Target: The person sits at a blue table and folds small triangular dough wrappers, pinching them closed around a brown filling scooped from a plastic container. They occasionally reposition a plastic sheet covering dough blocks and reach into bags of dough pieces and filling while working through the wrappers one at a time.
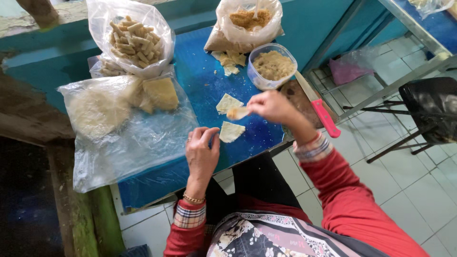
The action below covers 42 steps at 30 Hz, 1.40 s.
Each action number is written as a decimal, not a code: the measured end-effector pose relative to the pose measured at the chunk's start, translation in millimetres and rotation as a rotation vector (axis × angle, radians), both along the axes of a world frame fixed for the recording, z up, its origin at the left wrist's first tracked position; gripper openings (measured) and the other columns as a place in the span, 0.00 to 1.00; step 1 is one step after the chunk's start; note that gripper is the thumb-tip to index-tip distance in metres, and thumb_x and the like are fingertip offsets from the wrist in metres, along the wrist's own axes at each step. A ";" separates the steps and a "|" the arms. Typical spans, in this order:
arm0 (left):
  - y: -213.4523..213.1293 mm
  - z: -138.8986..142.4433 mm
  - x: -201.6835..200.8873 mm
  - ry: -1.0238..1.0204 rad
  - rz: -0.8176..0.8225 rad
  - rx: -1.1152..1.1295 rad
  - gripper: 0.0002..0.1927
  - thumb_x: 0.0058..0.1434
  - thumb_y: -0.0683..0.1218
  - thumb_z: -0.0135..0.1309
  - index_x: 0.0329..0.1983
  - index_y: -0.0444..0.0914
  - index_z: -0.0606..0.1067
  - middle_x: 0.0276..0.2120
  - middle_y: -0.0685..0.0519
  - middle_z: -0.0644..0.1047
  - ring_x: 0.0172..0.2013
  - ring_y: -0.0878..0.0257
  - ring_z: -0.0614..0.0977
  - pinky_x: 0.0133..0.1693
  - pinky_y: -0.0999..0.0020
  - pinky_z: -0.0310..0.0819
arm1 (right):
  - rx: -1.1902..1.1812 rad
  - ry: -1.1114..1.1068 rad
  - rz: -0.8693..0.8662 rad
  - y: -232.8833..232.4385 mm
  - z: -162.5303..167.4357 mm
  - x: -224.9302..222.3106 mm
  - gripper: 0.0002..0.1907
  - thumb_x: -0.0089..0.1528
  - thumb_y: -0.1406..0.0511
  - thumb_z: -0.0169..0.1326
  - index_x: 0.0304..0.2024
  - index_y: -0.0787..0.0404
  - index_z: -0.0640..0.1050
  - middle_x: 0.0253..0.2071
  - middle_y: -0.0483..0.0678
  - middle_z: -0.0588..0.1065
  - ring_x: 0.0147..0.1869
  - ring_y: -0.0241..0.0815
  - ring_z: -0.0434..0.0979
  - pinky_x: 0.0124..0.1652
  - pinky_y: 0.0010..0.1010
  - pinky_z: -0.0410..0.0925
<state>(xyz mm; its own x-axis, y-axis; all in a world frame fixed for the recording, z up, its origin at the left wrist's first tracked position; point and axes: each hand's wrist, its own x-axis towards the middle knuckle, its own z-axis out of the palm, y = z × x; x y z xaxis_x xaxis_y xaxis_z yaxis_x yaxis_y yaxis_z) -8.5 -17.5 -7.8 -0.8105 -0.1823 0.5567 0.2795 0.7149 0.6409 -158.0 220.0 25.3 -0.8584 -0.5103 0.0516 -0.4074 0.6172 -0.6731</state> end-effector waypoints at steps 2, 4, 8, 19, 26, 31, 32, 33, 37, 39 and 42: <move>-3.4 2.4 4.3 -0.011 -0.020 -0.049 0.08 0.59 0.42 0.61 0.42 0.43 0.82 0.39 0.51 0.78 0.43 0.51 0.78 0.45 0.56 0.73 | 0.047 0.101 -0.017 -3.7 -4.3 25.1 0.08 0.61 0.61 0.59 0.38 0.55 0.85 0.33 0.48 0.81 0.36 0.42 0.82 0.37 0.32 0.71; -2.9 4.3 8.1 -0.001 -0.066 -0.122 0.11 0.58 0.43 0.61 0.45 0.44 0.81 0.42 0.51 0.77 0.44 0.51 0.78 0.44 0.56 0.72 | 0.031 0.313 0.069 -7.4 -6.6 40.4 0.07 0.62 0.61 0.59 0.38 0.55 0.84 0.35 0.47 0.80 0.38 0.47 0.81 0.38 0.36 0.71; 7.2 6.3 8.4 -0.023 -0.111 -0.261 0.18 0.57 0.43 0.62 0.51 0.46 0.80 0.47 0.51 0.75 0.43 0.53 0.76 0.44 0.56 0.71 | 0.068 0.554 0.109 -12.2 -9.0 47.7 0.05 0.61 0.61 0.60 0.35 0.53 0.83 0.33 0.44 0.78 0.40 0.47 0.79 0.39 0.38 0.70; 12.8 5.1 12.0 -0.012 -0.093 -0.434 0.17 0.59 0.45 0.61 0.52 0.47 0.78 0.50 0.50 0.73 0.49 0.52 0.75 0.46 0.55 0.69 | 0.126 0.663 0.133 -16.0 -1.5 54.6 0.04 0.61 0.61 0.61 0.35 0.52 0.83 0.32 0.43 0.75 0.40 0.44 0.75 0.37 0.39 0.63; 19.3 10.3 6.5 0.016 -0.116 -0.437 0.20 0.58 0.46 0.61 0.55 0.46 0.77 0.51 0.48 0.73 0.49 0.50 0.75 0.48 0.54 0.70 | 0.157 0.754 0.155 -13.7 3.6 53.3 0.04 0.61 0.61 0.61 0.35 0.53 0.82 0.32 0.42 0.74 0.40 0.43 0.74 0.38 0.38 0.63; 20.5 13.6 7.0 0.041 -0.130 -0.383 0.17 0.58 0.44 0.61 0.52 0.46 0.78 0.51 0.48 0.74 0.49 0.50 0.76 0.47 0.54 0.70 | 0.155 0.737 0.151 -8.4 5.2 53.7 0.04 0.62 0.61 0.61 0.36 0.53 0.82 0.32 0.42 0.74 0.40 0.43 0.74 0.38 0.38 0.63; 19.3 13.5 7.7 0.054 -0.134 -0.357 0.17 0.58 0.43 0.61 0.51 0.45 0.79 0.51 0.48 0.74 0.48 0.49 0.76 0.47 0.55 0.70 | 0.146 0.724 0.146 -7.3 5.7 53.4 0.04 0.61 0.62 0.61 0.36 0.53 0.82 0.32 0.42 0.74 0.40 0.43 0.74 0.38 0.38 0.63; 17.6 13.1 8.4 0.048 -0.132 -0.295 0.15 0.58 0.42 0.61 0.49 0.45 0.80 0.50 0.48 0.75 0.47 0.50 0.76 0.47 0.56 0.71 | 0.137 0.713 0.141 -6.3 6.5 52.7 0.03 0.61 0.62 0.61 0.36 0.53 0.83 0.32 0.42 0.74 0.40 0.43 0.75 0.38 0.38 0.63; 12.8 8.9 13.8 0.054 -0.041 -0.157 0.09 0.60 0.41 0.60 0.44 0.42 0.81 0.45 0.51 0.77 0.45 0.52 0.78 0.48 0.59 0.72 | 0.062 0.632 0.133 -1.5 10.2 48.6 0.04 0.61 0.62 0.61 0.36 0.54 0.83 0.32 0.43 0.75 0.40 0.45 0.76 0.40 0.38 0.67; 11.7 6.7 15.6 0.050 0.023 -0.169 0.08 0.60 0.41 0.60 0.43 0.42 0.81 0.43 0.52 0.77 0.45 0.53 0.78 0.47 0.59 0.72 | 0.024 0.546 0.117 0.7 11.6 45.6 0.05 0.62 0.62 0.60 0.37 0.55 0.84 0.33 0.46 0.77 0.40 0.46 0.78 0.40 0.36 0.69; 13.2 5.0 16.2 0.019 0.068 -0.239 0.08 0.59 0.43 0.61 0.42 0.42 0.81 0.42 0.53 0.77 0.44 0.53 0.77 0.46 0.57 0.70 | -0.093 0.269 0.010 5.4 15.1 35.3 0.07 0.63 0.63 0.59 0.39 0.59 0.84 0.34 0.47 0.79 0.38 0.42 0.80 0.38 0.31 0.71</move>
